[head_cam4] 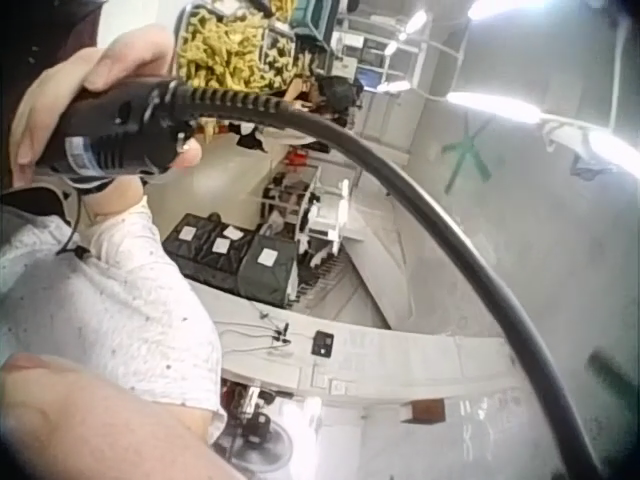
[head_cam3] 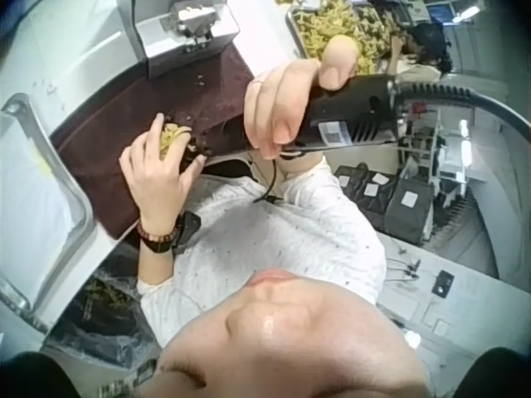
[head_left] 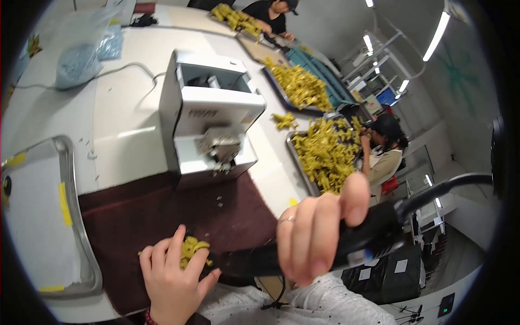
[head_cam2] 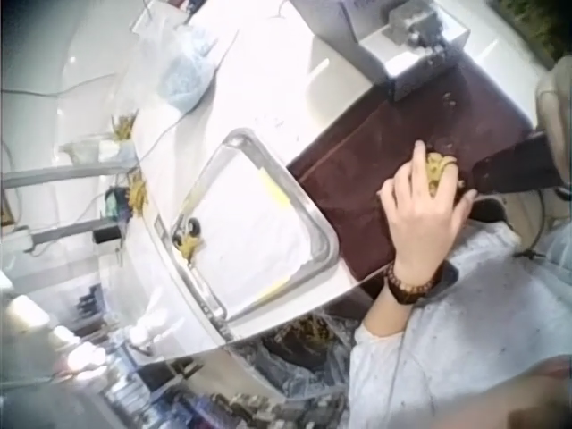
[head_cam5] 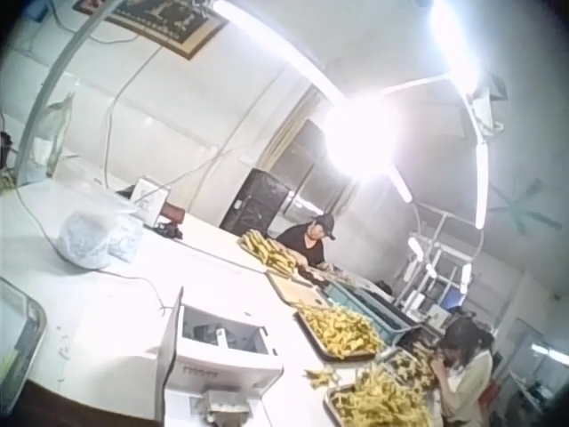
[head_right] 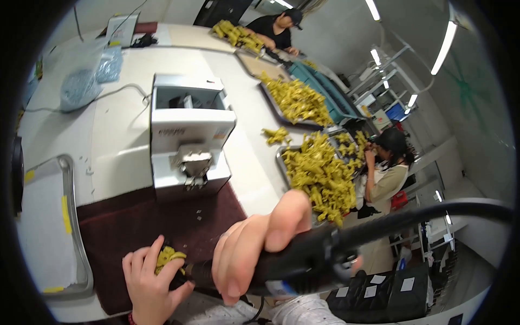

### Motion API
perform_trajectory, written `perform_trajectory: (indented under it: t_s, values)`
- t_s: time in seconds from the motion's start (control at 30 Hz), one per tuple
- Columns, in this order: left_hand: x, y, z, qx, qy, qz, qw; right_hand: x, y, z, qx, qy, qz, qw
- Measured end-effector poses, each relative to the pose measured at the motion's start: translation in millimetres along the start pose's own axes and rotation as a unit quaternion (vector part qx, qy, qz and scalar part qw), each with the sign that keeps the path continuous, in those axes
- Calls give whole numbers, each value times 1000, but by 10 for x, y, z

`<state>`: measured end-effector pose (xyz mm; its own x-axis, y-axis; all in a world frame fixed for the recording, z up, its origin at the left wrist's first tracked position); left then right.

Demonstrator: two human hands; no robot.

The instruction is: Assembling and securing parts of a yellow toy motorcycle using an electric screwdriver.

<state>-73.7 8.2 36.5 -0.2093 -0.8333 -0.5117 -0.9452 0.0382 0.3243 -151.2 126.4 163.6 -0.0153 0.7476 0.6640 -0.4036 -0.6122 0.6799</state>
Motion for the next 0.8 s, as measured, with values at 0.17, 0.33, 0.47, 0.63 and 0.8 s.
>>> perform_trajectory:
  t_s: [0.17, 0.33, 0.47, 0.63, 0.8]
  values:
    - [-27, 57, 17, -16, 7, 24, 1000, -1, -104, -11, -131, -129, 28, 983]
    - [59, 38, 67, -21, 17, 4, 1000, -51, -184, -33, -102, -174, -8, 979]
    - [47, 33, 56, -16, 24, 5, 1000, -36, -177, 1, -55, -213, 5, 976]
    - [14, 30, 67, -16, 26, 11, 999, 46, -299, 22, -131, -198, -39, 971]
    - [74, -6, 101, -12, 31, 5, 999, -72, -263, 104, -53, -155, -50, 985]
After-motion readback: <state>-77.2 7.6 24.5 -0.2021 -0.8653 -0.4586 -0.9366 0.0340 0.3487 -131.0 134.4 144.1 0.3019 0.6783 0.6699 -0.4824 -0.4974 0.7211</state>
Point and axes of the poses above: each hand's wrist, its own y-axis towards the middle knuckle, its own z-axis out of the palm, x = y × z, the point moved 8 cm from there along y, towards the middle knuckle, and after that the axes turned 3 degrees about y, right-handed, at the moved point
